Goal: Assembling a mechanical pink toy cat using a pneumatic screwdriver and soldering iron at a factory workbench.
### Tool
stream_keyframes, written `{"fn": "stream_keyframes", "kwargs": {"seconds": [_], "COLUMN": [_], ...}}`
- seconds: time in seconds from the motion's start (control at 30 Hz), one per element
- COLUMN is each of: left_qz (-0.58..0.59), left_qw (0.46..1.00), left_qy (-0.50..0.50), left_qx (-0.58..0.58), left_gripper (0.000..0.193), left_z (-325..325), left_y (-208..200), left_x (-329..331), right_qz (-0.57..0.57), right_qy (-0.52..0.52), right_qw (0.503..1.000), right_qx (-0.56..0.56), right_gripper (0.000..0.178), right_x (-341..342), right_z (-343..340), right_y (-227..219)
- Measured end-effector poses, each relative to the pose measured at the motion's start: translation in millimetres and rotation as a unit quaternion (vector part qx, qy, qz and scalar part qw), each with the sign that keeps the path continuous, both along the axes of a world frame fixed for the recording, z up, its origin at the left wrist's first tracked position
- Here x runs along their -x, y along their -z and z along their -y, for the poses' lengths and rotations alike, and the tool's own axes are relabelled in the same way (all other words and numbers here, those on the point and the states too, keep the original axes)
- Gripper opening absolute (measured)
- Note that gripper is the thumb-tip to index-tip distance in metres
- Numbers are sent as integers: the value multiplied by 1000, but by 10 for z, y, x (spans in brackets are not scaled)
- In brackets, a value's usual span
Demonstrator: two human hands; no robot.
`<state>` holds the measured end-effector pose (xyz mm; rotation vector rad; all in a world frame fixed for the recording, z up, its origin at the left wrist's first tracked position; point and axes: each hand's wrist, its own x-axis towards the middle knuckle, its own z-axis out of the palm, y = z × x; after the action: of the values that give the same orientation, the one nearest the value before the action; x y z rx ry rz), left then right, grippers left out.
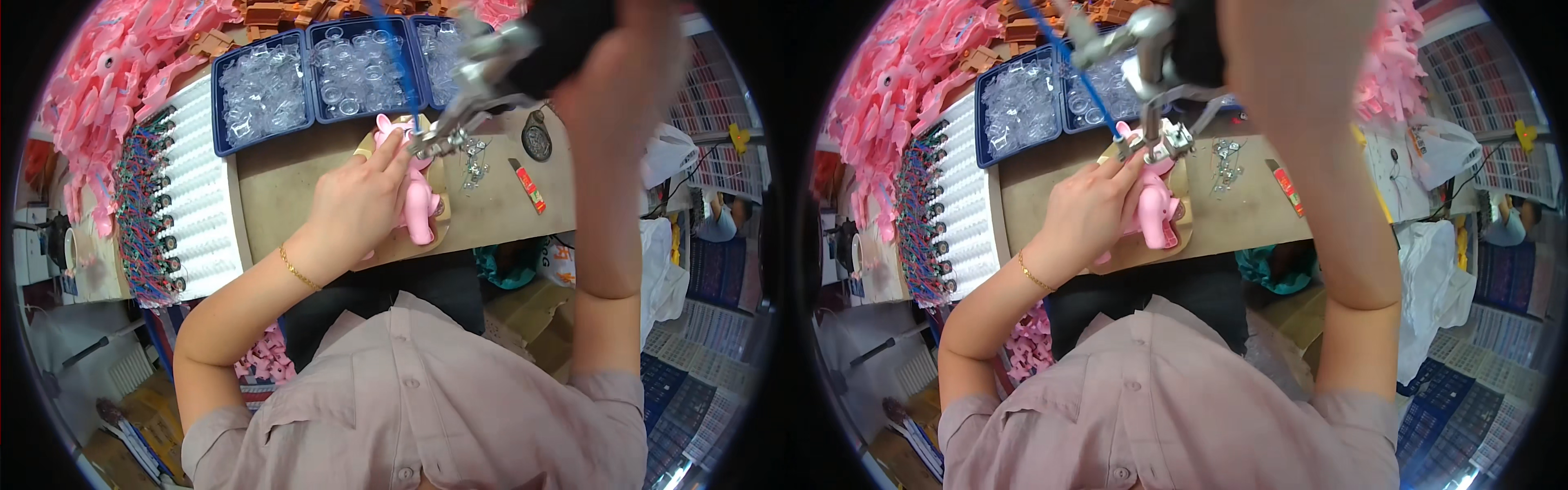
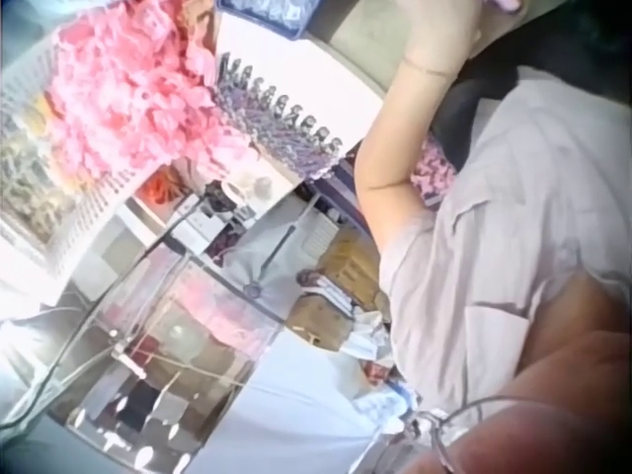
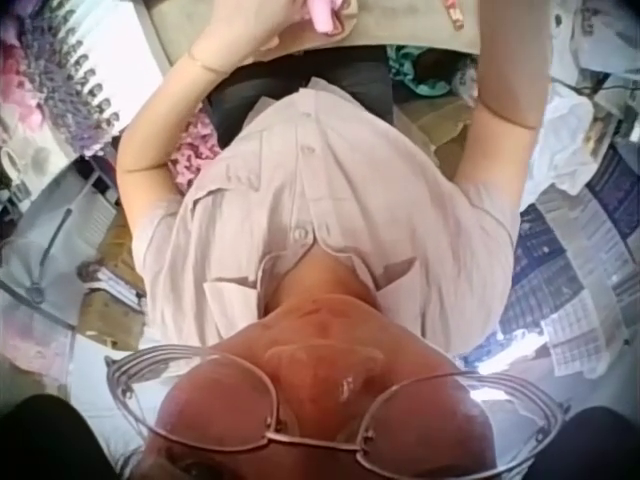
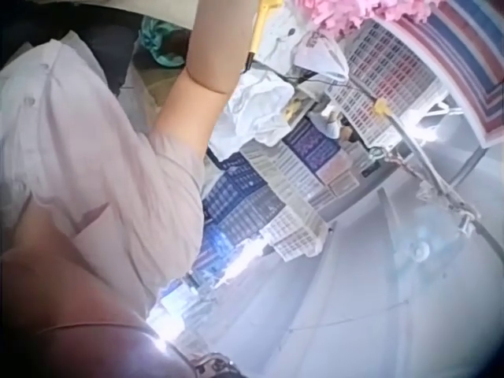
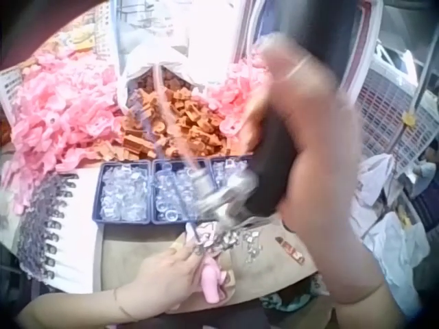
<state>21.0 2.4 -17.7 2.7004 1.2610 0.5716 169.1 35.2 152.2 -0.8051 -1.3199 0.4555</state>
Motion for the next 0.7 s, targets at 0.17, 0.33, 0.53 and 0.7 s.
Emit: {"fn": "stream_keyframes", "kwargs": {"seconds": [0.17,0.33,0.53,0.7], "left_qz": [-6,-1,24,-5], "left_qw": [1000,1000,998,997], "left_qy": [27,27,50,51], "left_qx": [11,14,12,-63], "left_gripper": [38,37,40,45], "left_z": [-24,-12,-51,31], "left_y": [53,35,158,26], "left_x": [59,64,39,76], "right_qz": [-10,-16,-31,-28], "right_qy": [73,26,-19,-119], "right_qw": [997,999,999,991], "right_qx": [-24,-22,-19,57], "right_gripper": [36,37,39,34], "right_x": [173,204,174,-13], "right_z": [289,466,534,505], "right_y": [-105,-32,154,278]}}
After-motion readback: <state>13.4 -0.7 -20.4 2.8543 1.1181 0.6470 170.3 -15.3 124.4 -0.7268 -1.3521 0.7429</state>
